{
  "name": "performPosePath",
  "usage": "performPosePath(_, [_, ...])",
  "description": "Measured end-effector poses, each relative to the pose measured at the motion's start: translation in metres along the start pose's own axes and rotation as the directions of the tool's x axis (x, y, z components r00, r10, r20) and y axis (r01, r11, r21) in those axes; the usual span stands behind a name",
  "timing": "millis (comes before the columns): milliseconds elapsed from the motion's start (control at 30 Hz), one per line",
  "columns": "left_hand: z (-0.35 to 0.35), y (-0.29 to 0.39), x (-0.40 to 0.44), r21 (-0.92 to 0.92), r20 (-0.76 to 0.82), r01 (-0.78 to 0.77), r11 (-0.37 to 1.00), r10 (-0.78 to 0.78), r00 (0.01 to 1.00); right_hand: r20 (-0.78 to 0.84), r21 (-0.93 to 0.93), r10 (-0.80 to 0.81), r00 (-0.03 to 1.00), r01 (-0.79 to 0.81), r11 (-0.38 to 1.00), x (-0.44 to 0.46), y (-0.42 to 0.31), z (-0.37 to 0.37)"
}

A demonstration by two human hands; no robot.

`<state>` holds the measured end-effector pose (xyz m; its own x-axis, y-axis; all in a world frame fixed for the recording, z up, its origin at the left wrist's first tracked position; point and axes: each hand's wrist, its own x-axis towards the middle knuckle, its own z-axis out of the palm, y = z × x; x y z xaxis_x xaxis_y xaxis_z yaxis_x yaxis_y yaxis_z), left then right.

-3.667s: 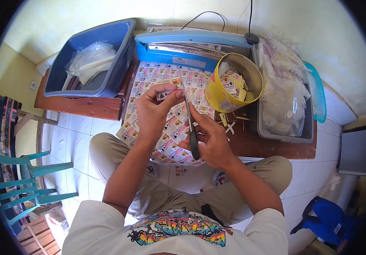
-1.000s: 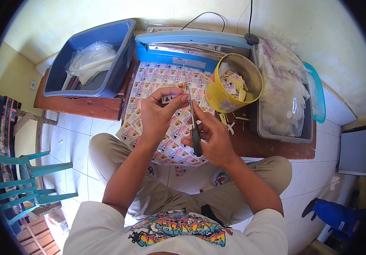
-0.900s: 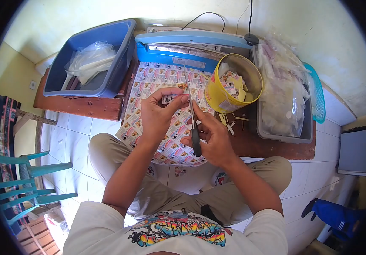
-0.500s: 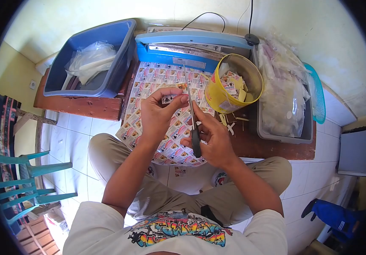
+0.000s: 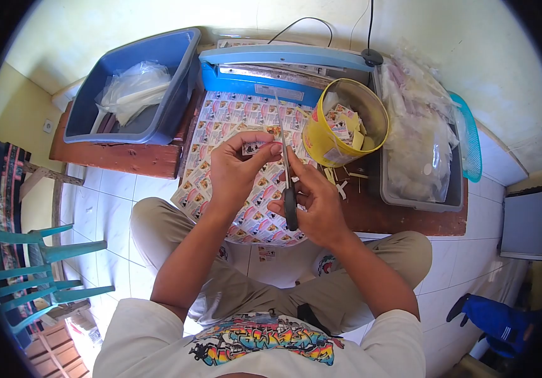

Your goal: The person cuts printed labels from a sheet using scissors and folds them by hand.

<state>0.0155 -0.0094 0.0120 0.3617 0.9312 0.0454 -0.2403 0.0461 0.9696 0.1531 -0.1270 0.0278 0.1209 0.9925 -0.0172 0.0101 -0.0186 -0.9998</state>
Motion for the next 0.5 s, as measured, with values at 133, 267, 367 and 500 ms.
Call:
performPosePath(133, [0.0008, -0.0016, -0.0014, 0.018, -0.012, 0.013, 1.000, -0.013, 1.000, -0.002, -0.036, -0.047, 0.999, 0.047, 0.998, 0.0002, 0.0057, 0.0001])
performPosePath(267, [0.0005, -0.0052, -0.0008, -0.016, -0.013, -0.028, 0.999, 0.028, 1.000, 0.003, -0.023, -0.024, 1.000, 0.024, 0.999, -0.0005, 0.0056, -0.0001])
performPosePath(367, [0.0004, -0.0021, -0.0014, -0.015, -0.007, -0.013, 1.000, 0.013, 1.000, 0.000, -0.034, -0.021, 1.000, 0.021, 0.999, -0.0005, 0.0054, 0.0001])
performPosePath(500, [0.0004, -0.0012, -0.0016, -0.013, -0.009, -0.011, 1.000, 0.011, 1.000, -0.009, 0.007, -0.009, 1.000, 0.009, 1.000, 0.0007, 0.0083, 0.0003])
